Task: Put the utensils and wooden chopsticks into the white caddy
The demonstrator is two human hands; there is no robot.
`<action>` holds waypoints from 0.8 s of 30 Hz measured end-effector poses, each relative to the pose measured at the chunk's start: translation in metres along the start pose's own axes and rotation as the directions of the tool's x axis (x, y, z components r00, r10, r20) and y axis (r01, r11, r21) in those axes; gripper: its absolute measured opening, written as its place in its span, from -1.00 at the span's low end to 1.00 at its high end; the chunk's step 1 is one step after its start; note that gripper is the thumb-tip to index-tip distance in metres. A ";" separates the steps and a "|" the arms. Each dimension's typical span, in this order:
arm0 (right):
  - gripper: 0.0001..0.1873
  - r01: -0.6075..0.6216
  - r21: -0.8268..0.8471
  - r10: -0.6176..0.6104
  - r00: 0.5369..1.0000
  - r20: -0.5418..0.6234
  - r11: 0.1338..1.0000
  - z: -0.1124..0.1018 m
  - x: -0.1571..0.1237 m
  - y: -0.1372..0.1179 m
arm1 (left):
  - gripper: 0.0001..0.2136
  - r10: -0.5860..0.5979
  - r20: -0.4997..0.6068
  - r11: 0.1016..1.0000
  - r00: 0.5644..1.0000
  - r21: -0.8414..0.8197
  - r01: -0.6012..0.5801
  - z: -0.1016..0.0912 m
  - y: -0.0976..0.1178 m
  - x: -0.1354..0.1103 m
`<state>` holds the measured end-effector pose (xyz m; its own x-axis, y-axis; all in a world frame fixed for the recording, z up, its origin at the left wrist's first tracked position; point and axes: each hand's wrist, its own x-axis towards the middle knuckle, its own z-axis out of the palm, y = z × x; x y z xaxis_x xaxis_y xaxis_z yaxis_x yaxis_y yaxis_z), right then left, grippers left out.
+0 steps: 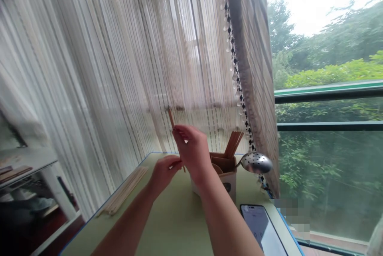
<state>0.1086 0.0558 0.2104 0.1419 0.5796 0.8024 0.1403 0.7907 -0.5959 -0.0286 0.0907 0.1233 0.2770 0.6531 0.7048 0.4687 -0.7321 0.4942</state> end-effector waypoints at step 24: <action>-0.87 -0.025 -0.556 -0.109 0.972 -0.206 0.831 -0.079 0.017 -0.003 | -0.88 0.263 0.263 0.960 0.928 0.022 -0.278 0.088 0.029 0.087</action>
<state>0.1877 0.0476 0.2240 0.3248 0.4369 0.8389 0.6578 0.5330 -0.5322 0.0829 0.1439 0.1540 0.6005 0.4649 0.6506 0.3918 -0.8803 0.2674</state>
